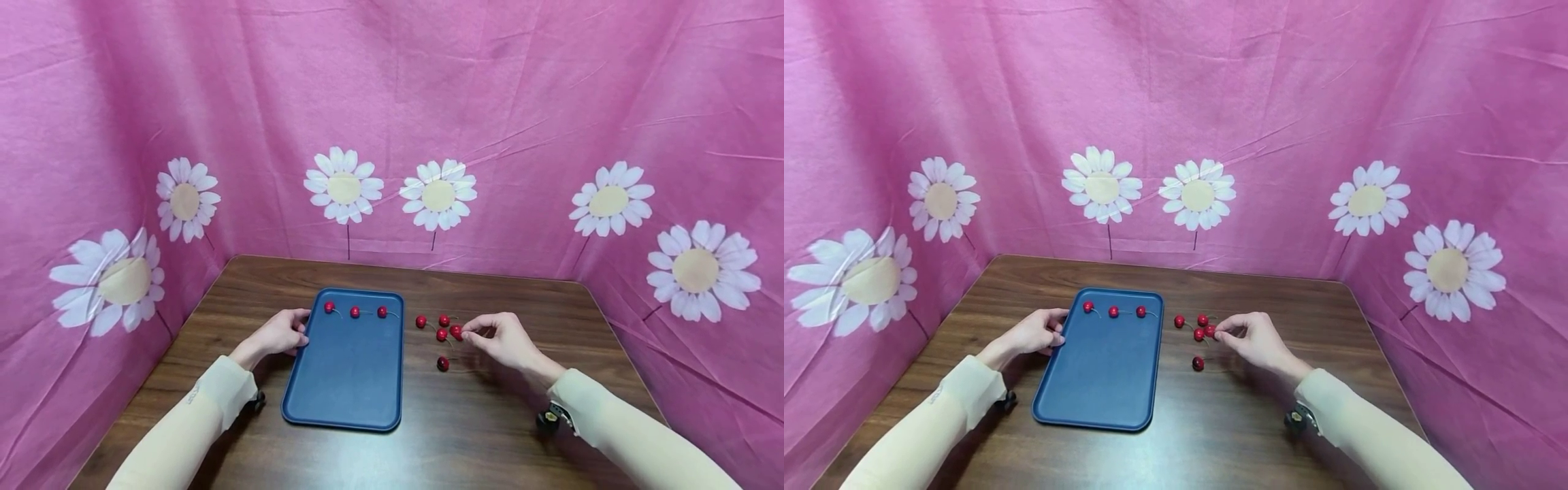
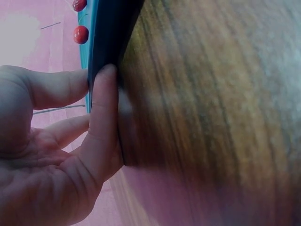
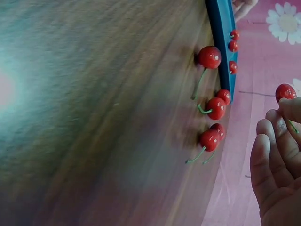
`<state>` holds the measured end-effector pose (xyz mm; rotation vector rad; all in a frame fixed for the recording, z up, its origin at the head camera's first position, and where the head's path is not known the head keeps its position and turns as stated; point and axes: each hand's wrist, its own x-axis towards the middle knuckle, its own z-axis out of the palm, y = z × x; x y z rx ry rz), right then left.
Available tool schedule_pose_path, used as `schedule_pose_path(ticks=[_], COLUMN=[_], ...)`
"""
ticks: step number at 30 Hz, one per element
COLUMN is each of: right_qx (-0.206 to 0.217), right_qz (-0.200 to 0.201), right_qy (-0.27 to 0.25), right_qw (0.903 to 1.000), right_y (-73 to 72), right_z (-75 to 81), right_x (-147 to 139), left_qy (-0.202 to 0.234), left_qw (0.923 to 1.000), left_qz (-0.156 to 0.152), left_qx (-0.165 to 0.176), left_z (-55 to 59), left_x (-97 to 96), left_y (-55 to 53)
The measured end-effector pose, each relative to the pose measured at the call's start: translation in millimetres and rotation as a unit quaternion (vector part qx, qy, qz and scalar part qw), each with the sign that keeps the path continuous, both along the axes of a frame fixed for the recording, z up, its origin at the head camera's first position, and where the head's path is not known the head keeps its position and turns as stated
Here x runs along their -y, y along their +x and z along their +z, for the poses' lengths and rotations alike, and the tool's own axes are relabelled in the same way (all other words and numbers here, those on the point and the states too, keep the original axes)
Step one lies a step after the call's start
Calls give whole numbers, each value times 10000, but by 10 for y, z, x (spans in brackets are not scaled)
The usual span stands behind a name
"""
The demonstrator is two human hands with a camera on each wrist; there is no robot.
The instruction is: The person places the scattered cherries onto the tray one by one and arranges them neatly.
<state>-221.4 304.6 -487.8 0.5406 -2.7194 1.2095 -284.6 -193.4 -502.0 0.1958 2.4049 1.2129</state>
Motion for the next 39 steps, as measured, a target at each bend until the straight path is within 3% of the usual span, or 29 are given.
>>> schedule_pose_path(ticks=[13,23,31,39], right_qx=[47,86,408,364], right_qz=[475,604,615,689], right_qy=[-57,-162,-289,-195], right_qw=[9988,9980,9969,9968], right_y=[-228,-451,-532,-600], right_z=[189,263,207,51], right_x=[308,556,831,1129], left_qy=[58,10,-11,-40], left_qw=[10000,9999,9999,9999], left_qz=[-19,-84,-119,-111], left_qx=[-33,-83,-46,-33], left_z=[-4,12,23,8], left_x=[1,10,4,16], left_y=[-3,-8,-29,-35])
